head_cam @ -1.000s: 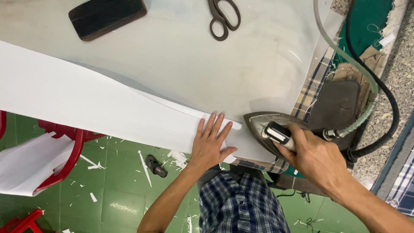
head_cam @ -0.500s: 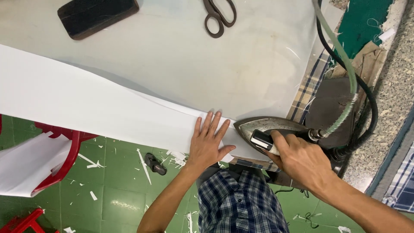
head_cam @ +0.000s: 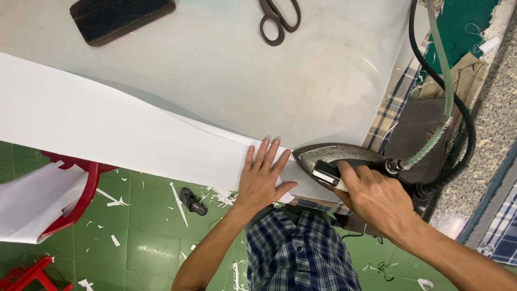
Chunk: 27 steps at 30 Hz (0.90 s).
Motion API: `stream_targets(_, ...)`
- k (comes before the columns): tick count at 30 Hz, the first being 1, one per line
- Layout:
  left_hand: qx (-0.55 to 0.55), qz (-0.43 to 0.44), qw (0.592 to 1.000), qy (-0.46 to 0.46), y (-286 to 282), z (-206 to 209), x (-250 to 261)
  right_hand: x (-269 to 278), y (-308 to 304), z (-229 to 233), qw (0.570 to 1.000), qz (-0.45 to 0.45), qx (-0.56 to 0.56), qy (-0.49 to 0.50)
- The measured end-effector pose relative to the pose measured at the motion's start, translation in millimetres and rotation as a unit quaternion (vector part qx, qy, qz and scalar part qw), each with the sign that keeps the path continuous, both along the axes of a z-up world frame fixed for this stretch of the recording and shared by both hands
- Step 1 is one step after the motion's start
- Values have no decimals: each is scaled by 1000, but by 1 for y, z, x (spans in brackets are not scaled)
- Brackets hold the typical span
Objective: The person irons a white fabric piece on a worktable, folds it, and then uses scissors to cut along the folded edge. The person then irons the cut piece again to flatten the edges.
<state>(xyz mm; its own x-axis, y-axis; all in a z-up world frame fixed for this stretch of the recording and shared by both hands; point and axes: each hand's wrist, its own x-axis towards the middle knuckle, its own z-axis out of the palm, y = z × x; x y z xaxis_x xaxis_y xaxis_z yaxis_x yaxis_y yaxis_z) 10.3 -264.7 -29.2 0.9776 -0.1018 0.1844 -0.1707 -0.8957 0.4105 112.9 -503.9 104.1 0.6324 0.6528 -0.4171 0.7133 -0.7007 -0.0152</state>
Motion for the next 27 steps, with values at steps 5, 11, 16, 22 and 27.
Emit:
stream_targets(5, 2, 4, 1000, 4, 2, -2, -1, -1, 2, -11, 1000, 14, -12, -11)
stream_targets(11, 51, 28, 998, 9, 42, 5, 3, 5, 12, -10, 999, 35, -11, -21)
stream_targets(16, 118, 53, 992, 11, 83, 6, 1, 7, 17, -8, 999, 42, -5, -16)
stream_targets(22, 126, 62, 990, 14, 95, 4, -1, 11, 23, -9, 999, 39, -2, 1)
stream_targets(27, 111, 60, 992, 17, 95, 2, 1, 12, 22, -8, 999, 42, -5, -1)
